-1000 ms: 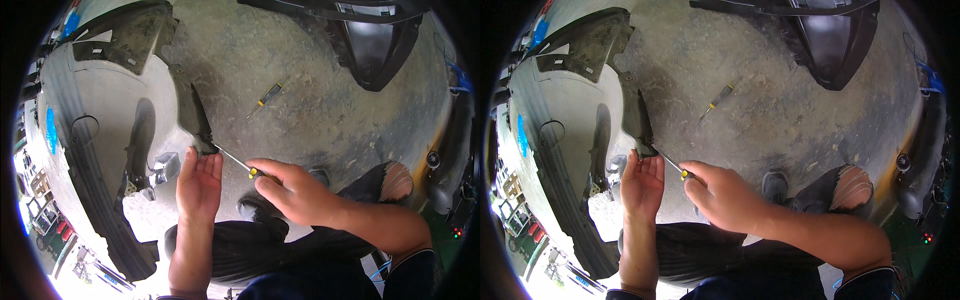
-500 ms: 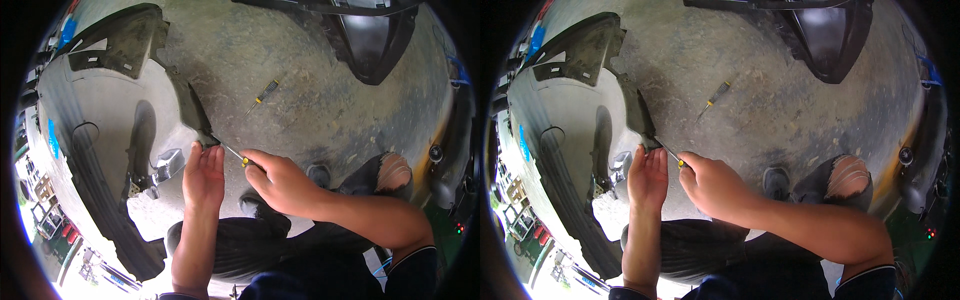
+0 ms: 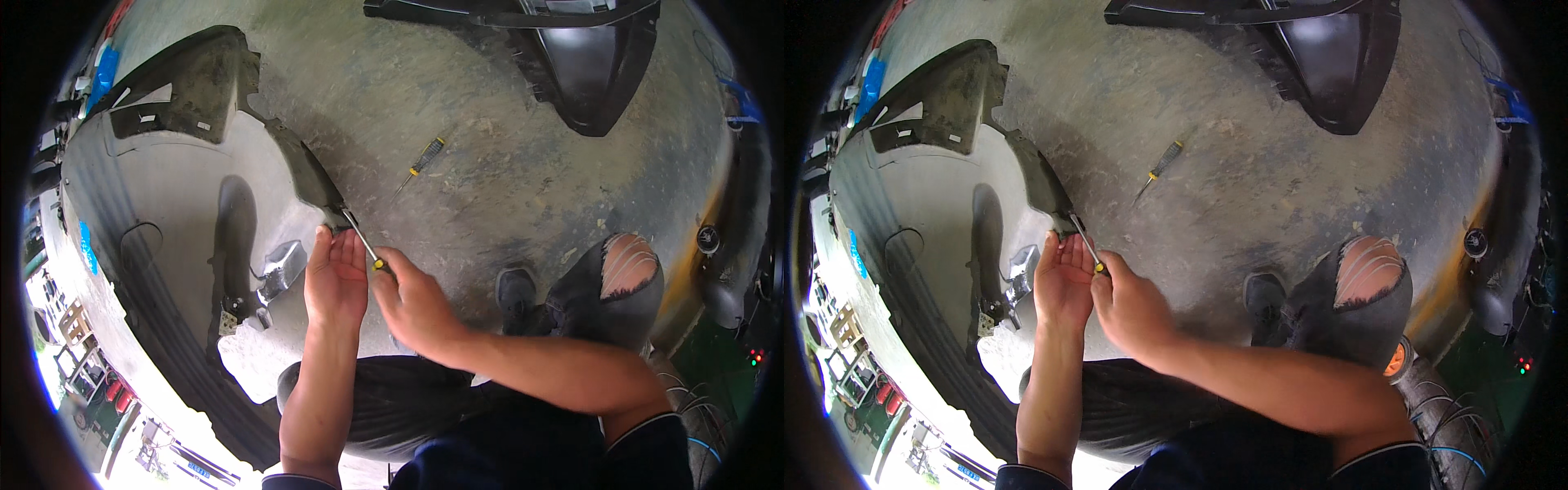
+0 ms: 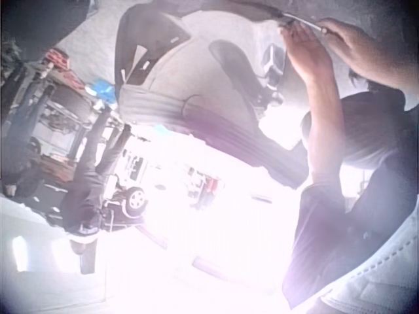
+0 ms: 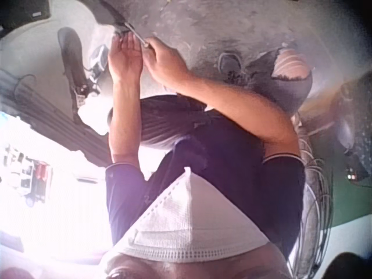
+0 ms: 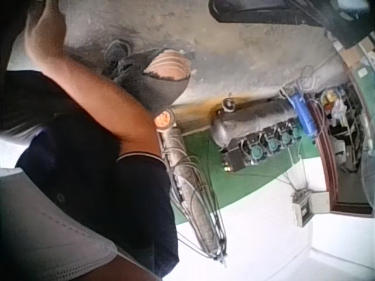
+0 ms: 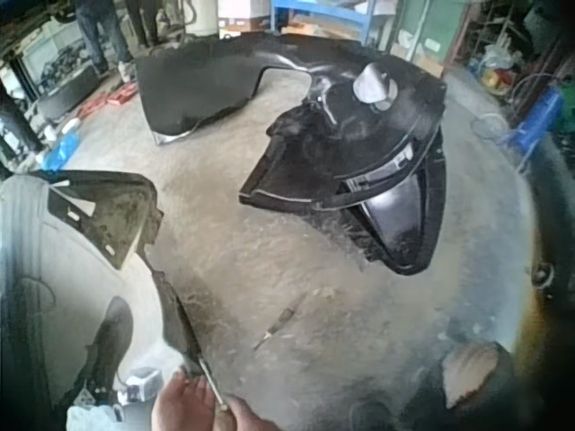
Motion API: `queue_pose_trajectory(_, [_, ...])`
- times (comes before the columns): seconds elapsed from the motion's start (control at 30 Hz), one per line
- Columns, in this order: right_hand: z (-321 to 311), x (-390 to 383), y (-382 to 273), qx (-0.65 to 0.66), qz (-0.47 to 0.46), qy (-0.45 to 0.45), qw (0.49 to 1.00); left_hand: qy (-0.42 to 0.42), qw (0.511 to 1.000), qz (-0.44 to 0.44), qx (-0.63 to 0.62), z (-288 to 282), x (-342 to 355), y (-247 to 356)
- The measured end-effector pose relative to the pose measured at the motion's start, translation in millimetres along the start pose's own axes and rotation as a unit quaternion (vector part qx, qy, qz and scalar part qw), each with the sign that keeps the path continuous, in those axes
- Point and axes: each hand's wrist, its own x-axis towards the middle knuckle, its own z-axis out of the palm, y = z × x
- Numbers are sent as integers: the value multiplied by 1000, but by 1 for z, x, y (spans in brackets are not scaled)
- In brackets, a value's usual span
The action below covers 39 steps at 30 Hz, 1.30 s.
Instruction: The person uses a screwdriver to pry and separate sections of a large black plastic car part, likely a wheel arch liner. They work on the edges and seams, flipping the part over to access different areas.
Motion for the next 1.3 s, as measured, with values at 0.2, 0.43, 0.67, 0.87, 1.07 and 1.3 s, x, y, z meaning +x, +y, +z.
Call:
queue_pose_trajectory(0.2, [46, -8, 0, 359, 137, 33, 923, -42, 996, -25, 68, -12, -2, -2])
queue_pose_trajectory(0.43, [61, 12, 5, 198, 87, 102, 971, -48, 993, -62, 86, -31, 16, -2])
queue_pose_trajectory(0.67, [4, 9, 36, -178, 18, 57, 982, -7, 999, -6, 32, -12, 12, -8])
queue_pose_trajectory(0.87, [0, 19, 43, -239, -32, 56, 969, -20, 999, 4, 26, -8, 8, -8])
queue_pose_trajectory(1.07, [13, 30, 46, -196, 46, 65, 977, 4, 999, -11, 43, -14, 16, -14])
queue_pose_trajectory(1.3, [64, 63, 81, -12, 225, 6, 974, 30, 992, -14, 119, -44, 55, -27])
